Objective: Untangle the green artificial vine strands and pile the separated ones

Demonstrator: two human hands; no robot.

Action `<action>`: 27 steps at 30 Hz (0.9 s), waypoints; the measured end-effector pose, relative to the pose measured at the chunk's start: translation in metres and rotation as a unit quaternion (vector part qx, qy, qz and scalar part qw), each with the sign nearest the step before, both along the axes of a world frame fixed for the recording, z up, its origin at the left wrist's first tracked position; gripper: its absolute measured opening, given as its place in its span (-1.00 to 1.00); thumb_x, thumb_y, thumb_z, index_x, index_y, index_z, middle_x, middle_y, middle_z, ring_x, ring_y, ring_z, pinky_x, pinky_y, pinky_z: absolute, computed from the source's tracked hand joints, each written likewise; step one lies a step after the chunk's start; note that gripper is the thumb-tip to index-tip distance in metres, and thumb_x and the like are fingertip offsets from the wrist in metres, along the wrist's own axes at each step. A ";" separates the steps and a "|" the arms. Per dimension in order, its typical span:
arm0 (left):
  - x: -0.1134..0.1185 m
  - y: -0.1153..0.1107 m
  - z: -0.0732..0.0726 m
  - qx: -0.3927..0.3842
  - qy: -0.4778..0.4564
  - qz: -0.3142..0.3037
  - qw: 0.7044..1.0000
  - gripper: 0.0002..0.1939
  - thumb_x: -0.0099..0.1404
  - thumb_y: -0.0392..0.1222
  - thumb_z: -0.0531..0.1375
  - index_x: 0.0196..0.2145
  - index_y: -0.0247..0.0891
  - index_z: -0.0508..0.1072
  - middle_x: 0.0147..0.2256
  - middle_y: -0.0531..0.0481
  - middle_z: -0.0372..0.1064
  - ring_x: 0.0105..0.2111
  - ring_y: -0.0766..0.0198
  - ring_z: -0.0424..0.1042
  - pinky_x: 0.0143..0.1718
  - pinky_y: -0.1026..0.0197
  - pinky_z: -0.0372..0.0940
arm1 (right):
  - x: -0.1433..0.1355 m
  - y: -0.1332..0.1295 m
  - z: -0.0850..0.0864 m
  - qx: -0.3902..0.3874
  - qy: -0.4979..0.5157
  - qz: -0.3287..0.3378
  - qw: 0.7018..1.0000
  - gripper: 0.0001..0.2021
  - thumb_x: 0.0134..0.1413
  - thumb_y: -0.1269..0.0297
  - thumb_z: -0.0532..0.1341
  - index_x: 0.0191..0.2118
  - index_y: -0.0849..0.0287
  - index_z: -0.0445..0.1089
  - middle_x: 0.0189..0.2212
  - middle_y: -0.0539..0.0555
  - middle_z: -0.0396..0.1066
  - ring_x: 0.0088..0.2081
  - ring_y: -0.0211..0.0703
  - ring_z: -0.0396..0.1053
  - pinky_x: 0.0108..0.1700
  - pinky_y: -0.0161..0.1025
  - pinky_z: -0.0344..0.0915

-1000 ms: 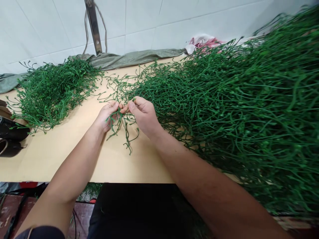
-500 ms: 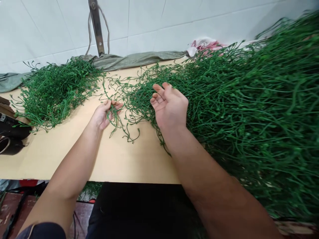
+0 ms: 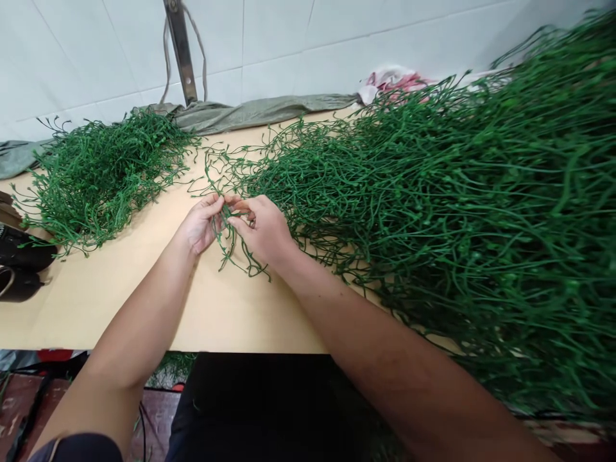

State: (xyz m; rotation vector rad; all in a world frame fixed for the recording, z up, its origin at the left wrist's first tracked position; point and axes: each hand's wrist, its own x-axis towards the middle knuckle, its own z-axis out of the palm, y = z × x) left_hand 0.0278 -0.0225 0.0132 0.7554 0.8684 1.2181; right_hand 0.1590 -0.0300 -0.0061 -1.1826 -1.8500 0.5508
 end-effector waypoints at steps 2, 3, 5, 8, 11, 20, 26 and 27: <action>0.002 -0.002 0.001 -0.001 -0.001 -0.007 1.000 -0.87 0.23 -0.41 0.06 -0.46 -0.36 0.33 -0.37 -0.04 0.46 -0.29 0.34 0.48 -0.29 0.33 0.33 | 0.001 0.003 -0.002 0.002 -0.035 -0.014 0.999 -0.86 -0.06 0.35 0.22 -0.30 0.22 0.41 -0.29 0.17 0.37 -0.20 -0.08 0.29 -0.08 -0.11 0.25; 0.003 -0.002 0.001 0.002 -0.005 -0.013 1.000 -0.86 0.24 -0.41 0.06 -0.47 -0.36 0.33 -0.38 -0.05 0.46 -0.31 0.34 0.48 -0.29 0.32 0.33 | 0.001 0.003 -0.002 0.000 -0.052 -0.016 0.999 -0.88 -0.05 0.35 0.22 -0.32 0.21 0.40 -0.30 0.16 0.37 -0.20 -0.06 0.29 -0.07 -0.10 0.23; 0.003 -0.003 0.001 0.009 -0.019 -0.022 1.000 -0.85 0.25 -0.41 0.04 -0.47 -0.37 0.32 -0.39 -0.05 0.46 -0.35 0.35 0.48 -0.32 0.32 0.33 | 0.001 0.003 -0.001 -0.005 -0.073 -0.010 0.997 -0.91 -0.04 0.32 0.22 -0.37 0.21 0.38 -0.33 0.15 0.38 -0.22 -0.06 0.28 -0.07 -0.09 0.21; 0.002 -0.002 0.000 0.001 -0.038 -0.017 0.999 -0.85 0.25 -0.41 0.03 -0.47 -0.36 0.30 -0.42 -0.02 0.45 -0.37 0.35 0.49 -0.39 0.36 0.30 | 0.002 0.001 0.004 -0.008 -0.064 0.001 0.998 -0.90 -0.03 0.31 0.22 -0.48 0.19 0.30 -0.40 0.11 0.35 -0.27 -0.10 0.27 -0.09 -0.12 0.19; 0.001 -0.001 0.002 -0.016 -0.052 0.010 0.998 -0.81 0.28 -0.38 0.00 -0.48 -0.35 0.29 -0.46 -0.02 0.44 -0.36 0.36 0.49 -0.33 0.35 0.31 | 0.005 0.000 0.008 0.007 -0.034 0.019 0.999 -0.84 -0.05 0.37 0.21 -0.55 0.17 0.22 -0.46 0.06 0.31 -0.29 -0.14 0.25 -0.10 -0.13 0.17; 0.002 -0.002 0.004 -0.018 -0.003 0.025 1.000 -0.82 0.26 -0.37 0.00 -0.48 -0.33 0.30 -0.57 0.07 0.35 -0.59 0.44 0.37 -0.49 0.36 0.25 | 0.009 0.000 0.009 0.052 0.159 0.051 0.985 -0.90 0.01 0.36 0.09 -0.48 0.16 0.29 -0.38 0.10 0.34 -0.24 -0.15 0.28 -0.15 -0.14 0.24; 0.005 -0.003 0.004 0.008 0.029 -0.004 1.000 -0.90 0.19 -0.41 0.07 -0.47 -0.36 0.30 -0.60 0.12 0.26 -0.71 0.56 0.16 -0.67 0.43 0.01 | 0.010 -0.007 0.019 -0.018 0.288 0.117 0.950 -0.83 0.08 0.19 0.11 -0.34 0.17 0.34 -0.34 0.08 0.41 -0.30 -0.23 0.36 -0.23 -0.23 0.31; 0.006 -0.003 0.005 0.008 0.026 -0.002 1.000 -0.91 0.17 -0.42 0.08 -0.48 -0.36 0.29 -0.62 0.14 0.23 -0.71 0.56 0.14 -0.68 0.44 0.00 | 0.010 -0.009 0.020 -0.023 0.293 0.137 0.946 -0.81 0.09 0.16 0.11 -0.35 0.17 0.34 -0.35 0.07 0.42 -0.31 -0.25 0.36 -0.21 -0.23 0.32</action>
